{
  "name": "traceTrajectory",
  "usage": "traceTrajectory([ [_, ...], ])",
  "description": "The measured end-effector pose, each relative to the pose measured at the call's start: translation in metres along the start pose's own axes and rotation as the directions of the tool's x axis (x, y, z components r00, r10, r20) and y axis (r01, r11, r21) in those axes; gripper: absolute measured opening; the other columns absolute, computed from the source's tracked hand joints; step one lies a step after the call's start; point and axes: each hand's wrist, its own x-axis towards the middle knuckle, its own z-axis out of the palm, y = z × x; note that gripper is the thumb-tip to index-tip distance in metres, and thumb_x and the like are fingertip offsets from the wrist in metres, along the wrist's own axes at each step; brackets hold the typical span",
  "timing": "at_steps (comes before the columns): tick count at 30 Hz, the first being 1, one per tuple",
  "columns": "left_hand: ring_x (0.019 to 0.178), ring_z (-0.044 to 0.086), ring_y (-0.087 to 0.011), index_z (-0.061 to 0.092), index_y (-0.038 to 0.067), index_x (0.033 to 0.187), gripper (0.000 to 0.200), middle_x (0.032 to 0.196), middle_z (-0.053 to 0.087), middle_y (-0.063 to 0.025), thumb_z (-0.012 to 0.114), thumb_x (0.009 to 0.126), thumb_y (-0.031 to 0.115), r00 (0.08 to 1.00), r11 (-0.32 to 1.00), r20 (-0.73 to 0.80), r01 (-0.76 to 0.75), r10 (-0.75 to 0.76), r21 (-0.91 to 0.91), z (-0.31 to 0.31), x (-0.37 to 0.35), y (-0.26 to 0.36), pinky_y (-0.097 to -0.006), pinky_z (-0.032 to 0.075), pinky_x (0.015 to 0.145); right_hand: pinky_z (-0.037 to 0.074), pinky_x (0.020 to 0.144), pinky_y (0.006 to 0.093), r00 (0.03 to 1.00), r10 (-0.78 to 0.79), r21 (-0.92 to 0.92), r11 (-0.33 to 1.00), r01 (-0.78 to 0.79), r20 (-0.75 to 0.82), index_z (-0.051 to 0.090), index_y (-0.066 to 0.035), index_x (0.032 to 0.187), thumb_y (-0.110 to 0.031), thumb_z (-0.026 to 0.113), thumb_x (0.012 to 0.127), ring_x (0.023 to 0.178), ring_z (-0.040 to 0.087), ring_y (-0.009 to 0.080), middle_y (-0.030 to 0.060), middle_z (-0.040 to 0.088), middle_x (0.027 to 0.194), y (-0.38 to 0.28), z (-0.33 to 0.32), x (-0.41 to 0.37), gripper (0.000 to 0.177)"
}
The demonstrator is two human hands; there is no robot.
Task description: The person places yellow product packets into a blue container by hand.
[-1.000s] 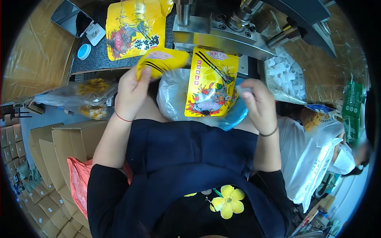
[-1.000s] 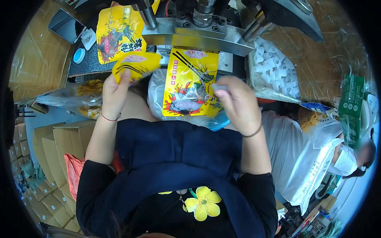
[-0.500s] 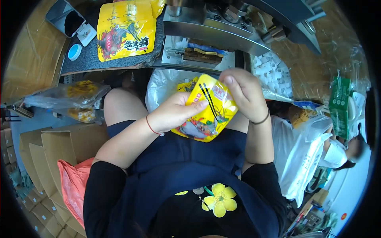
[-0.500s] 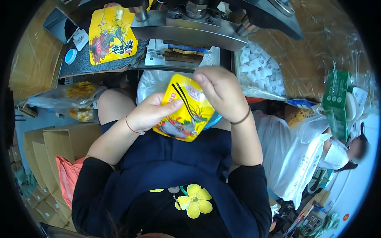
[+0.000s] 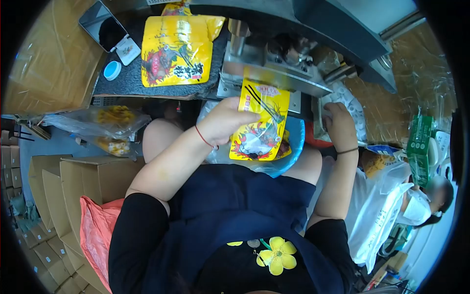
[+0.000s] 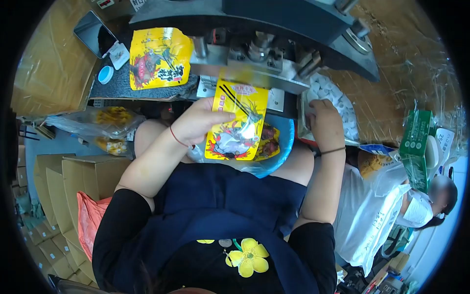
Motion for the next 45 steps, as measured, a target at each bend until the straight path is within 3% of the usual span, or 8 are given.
traceTrajectory([
  [3,0.112,0.066,-0.0275,0.05,-0.004,0.136,0.047,0.128,0.063,-0.0194,0.067,0.096,0.014,0.811,0.615,-0.256,-0.155,0.526,0.773,-0.03,-0.01,0.013,-0.038,0.052,0.097,0.052,0.08,0.0478,0.991,-0.017,-0.073,0.997,0.007,-0.13,0.067,-0.004,0.106,-0.008,0.068,0.085,0.093,0.064,0.0396,0.0176,0.065,0.1,-0.005,0.007,-0.002,0.022],
  [5,0.131,0.052,-0.0402,0.042,0.001,0.146,0.066,0.143,0.049,-0.0286,0.071,0.092,0.025,0.368,-0.171,0.146,0.037,0.918,0.985,-0.059,-0.021,0.044,-0.0454,0.044,0.106,0.051,0.078,0.0482,0.963,-0.055,-0.099,0.995,0.03,-0.265,0.066,-0.003,0.107,-0.01,0.066,0.089,0.092,0.064,0.0399,0.0176,0.064,0.098,-0.007,0.006,-0.006,0.02],
  [9,0.123,0.055,-0.0415,0.059,0.005,0.132,0.042,0.135,0.058,-0.0231,0.066,0.093,0.018,0.677,-0.515,0.272,0.185,0.684,0.837,-0.096,-0.052,0.044,-0.0488,0.045,0.1,0.05,0.081,0.046,0.889,0.04,0.054,0.998,-0.017,-0.457,0.063,0.0,0.111,-0.007,0.059,0.092,0.094,0.063,0.0406,0.0197,0.064,0.1,-0.01,0.003,-0.018,0.02],
  [15,0.09,0.071,-0.0215,0.071,0.0,0.107,0.017,0.098,0.074,-0.014,0.066,0.092,0.003,0.756,0.474,-0.211,-0.146,0.619,0.868,-0.067,-0.08,0.022,-0.0322,0.054,0.079,0.051,0.08,0.044,0.943,-0.124,0.437,0.862,0.257,-0.309,0.064,-0.001,0.103,-0.007,0.062,0.091,0.09,0.064,0.0382,0.0179,0.066,0.097,-0.084,-0.005,-0.022,0.014],
  [27,0.091,0.065,-0.0075,0.068,-0.003,0.119,0.033,0.102,0.073,-0.0039,0.062,0.104,0.026,0.996,0.969,0.068,-0.066,0.051,0.238,0.026,-0.053,-0.028,-0.0258,0.053,0.083,0.051,0.082,0.0401,0.94,-0.292,0.595,0.729,0.338,-0.177,0.067,-0.002,0.102,-0.013,0.062,0.096,0.089,0.065,0.0326,0.0137,0.068,0.093,-0.107,-0.026,-0.004,0.014],
  [35,0.104,0.071,-0.0192,0.064,-0.005,0.124,0.031,0.119,0.071,-0.013,0.067,0.094,0.0,0.994,0.994,0.064,0.094,-0.09,-0.062,0.016,-0.028,-0.024,-0.0354,0.057,0.094,0.051,0.086,0.0482,0.957,0.291,-0.154,0.946,-0.284,0.02,0.062,-0.011,0.124,-0.02,0.063,0.093,0.102,0.064,0.0419,0.0212,0.064,0.119,-0.037,-0.034,-0.014,0.032],
  [43,0.098,0.069,-0.0174,0.057,-0.003,0.121,0.032,0.113,0.069,-0.0127,0.068,0.091,0.001,0.988,0.987,-0.04,-0.151,0.15,-0.045,0.011,-0.011,-0.001,-0.0318,0.056,0.088,0.053,0.081,0.0463,0.989,0.146,0.02,0.989,-0.146,0.007,0.064,-0.01,0.12,-0.011,0.068,0.089,0.096,0.067,0.0396,0.0203,0.069,0.106,-0.004,-0.001,-0.006,0.031],
  [45,0.095,0.065,-0.0151,0.047,0.005,0.115,0.029,0.109,0.064,-0.0093,0.068,0.096,0.005,0.796,0.574,-0.177,-0.244,0.578,0.782,-0.029,-0.014,0.002,-0.0298,0.054,0.086,0.053,0.081,0.0453,0.976,0.209,0.16,0.967,-0.197,-0.063,0.064,-0.008,0.12,-0.009,0.067,0.09,0.094,0.068,0.0392,0.0206,0.069,0.106,-0.008,0.002,-0.011,0.031],
])
